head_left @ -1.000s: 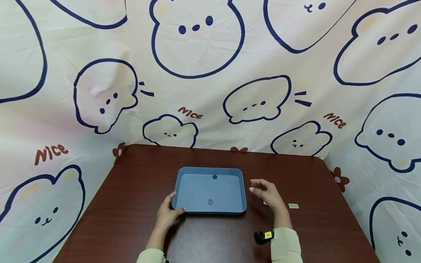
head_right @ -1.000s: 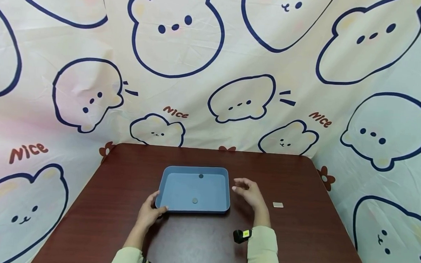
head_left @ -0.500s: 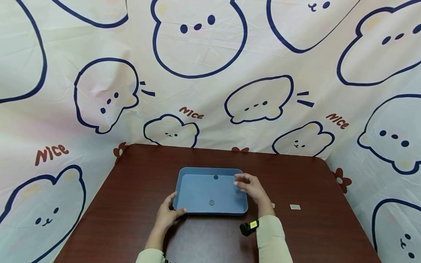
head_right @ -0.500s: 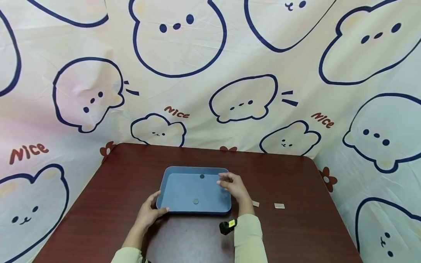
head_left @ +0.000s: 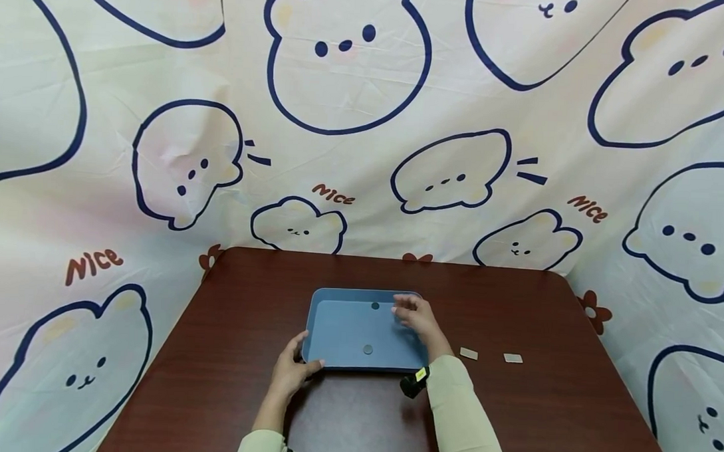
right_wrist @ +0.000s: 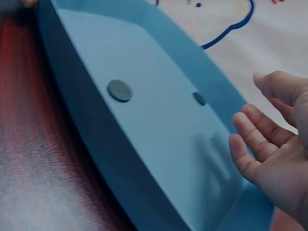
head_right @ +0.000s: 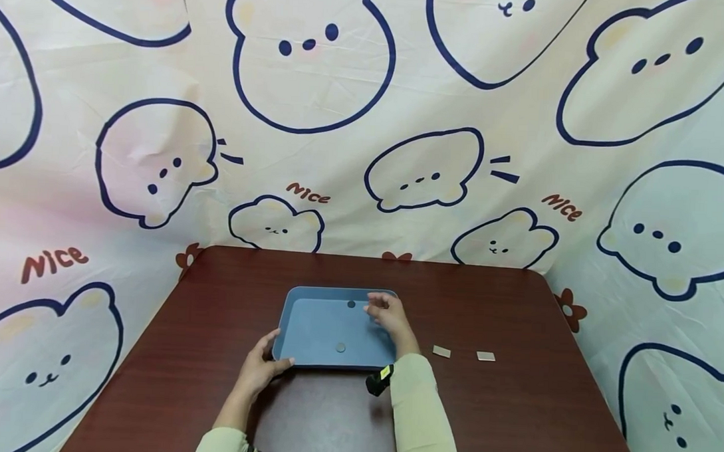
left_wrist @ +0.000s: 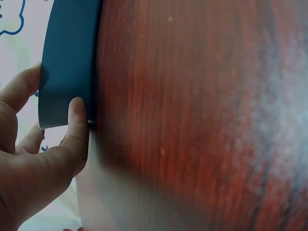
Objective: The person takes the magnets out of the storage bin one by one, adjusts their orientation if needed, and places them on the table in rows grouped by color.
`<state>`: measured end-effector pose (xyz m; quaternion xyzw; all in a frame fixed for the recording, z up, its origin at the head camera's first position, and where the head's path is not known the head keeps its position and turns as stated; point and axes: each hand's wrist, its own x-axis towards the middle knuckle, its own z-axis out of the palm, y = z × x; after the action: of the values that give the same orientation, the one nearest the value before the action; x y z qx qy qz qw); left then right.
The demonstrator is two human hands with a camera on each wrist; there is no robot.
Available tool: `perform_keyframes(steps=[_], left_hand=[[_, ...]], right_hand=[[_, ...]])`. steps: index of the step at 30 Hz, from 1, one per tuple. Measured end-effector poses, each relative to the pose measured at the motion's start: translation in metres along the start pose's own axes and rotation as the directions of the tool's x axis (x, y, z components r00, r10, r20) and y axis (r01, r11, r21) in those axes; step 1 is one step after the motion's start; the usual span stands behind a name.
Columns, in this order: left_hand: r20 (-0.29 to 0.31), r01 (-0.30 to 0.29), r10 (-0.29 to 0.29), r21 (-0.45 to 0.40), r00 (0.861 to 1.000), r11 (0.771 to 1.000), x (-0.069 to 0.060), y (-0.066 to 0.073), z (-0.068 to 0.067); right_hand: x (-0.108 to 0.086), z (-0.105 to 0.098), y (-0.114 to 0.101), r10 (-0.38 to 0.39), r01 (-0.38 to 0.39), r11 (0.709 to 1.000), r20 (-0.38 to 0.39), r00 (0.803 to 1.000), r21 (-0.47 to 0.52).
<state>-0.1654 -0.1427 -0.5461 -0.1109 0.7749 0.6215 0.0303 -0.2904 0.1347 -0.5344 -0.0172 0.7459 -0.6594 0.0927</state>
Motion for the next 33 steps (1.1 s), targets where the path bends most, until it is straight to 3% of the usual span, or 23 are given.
perform_keyframes(steps=[6, 10, 17, 22, 26, 33], left_hand=[[-0.001, 0.000, 0.000, -0.024, 1.000, 1.000, 0.001, 0.000, 0.000], [0.004, 0.002, -0.002, -0.054, 1.000, 0.999, 0.001, -0.001, 0.001], [0.004, -0.005, 0.006, -0.089, 1.000, 0.996, 0.000, -0.004, 0.002], [0.013, -0.009, 0.010, -0.096, 1.000, 0.995, 0.001, -0.008, 0.001], [0.012, -0.018, 0.020, -0.102, 1.000, 0.995, 0.002, -0.011, 0.002], [0.003, -0.058, 0.059, -0.086, 0.998, 0.995, 0.002, -0.010, 0.001]], right_hand=[[0.009, 0.013, 0.009, 0.045, -0.044, 0.999, -0.068, 0.997, 0.018], [0.012, 0.017, 0.015, 0.082, -0.082, 0.997, -0.043, 0.996, 0.003], [0.022, 0.021, 0.020, 0.082, -0.074, 0.980, 0.032, 0.996, -0.183], [0.028, 0.028, 0.016, 0.057, -0.044, 0.953, 0.033, 0.998, -0.300], [0.030, 0.032, 0.013, 0.086, -0.071, 0.927, 0.025, 0.996, -0.368], [0.031, 0.040, 0.002, 0.092, -0.038, 0.837, 0.073, 0.993, -0.546]])
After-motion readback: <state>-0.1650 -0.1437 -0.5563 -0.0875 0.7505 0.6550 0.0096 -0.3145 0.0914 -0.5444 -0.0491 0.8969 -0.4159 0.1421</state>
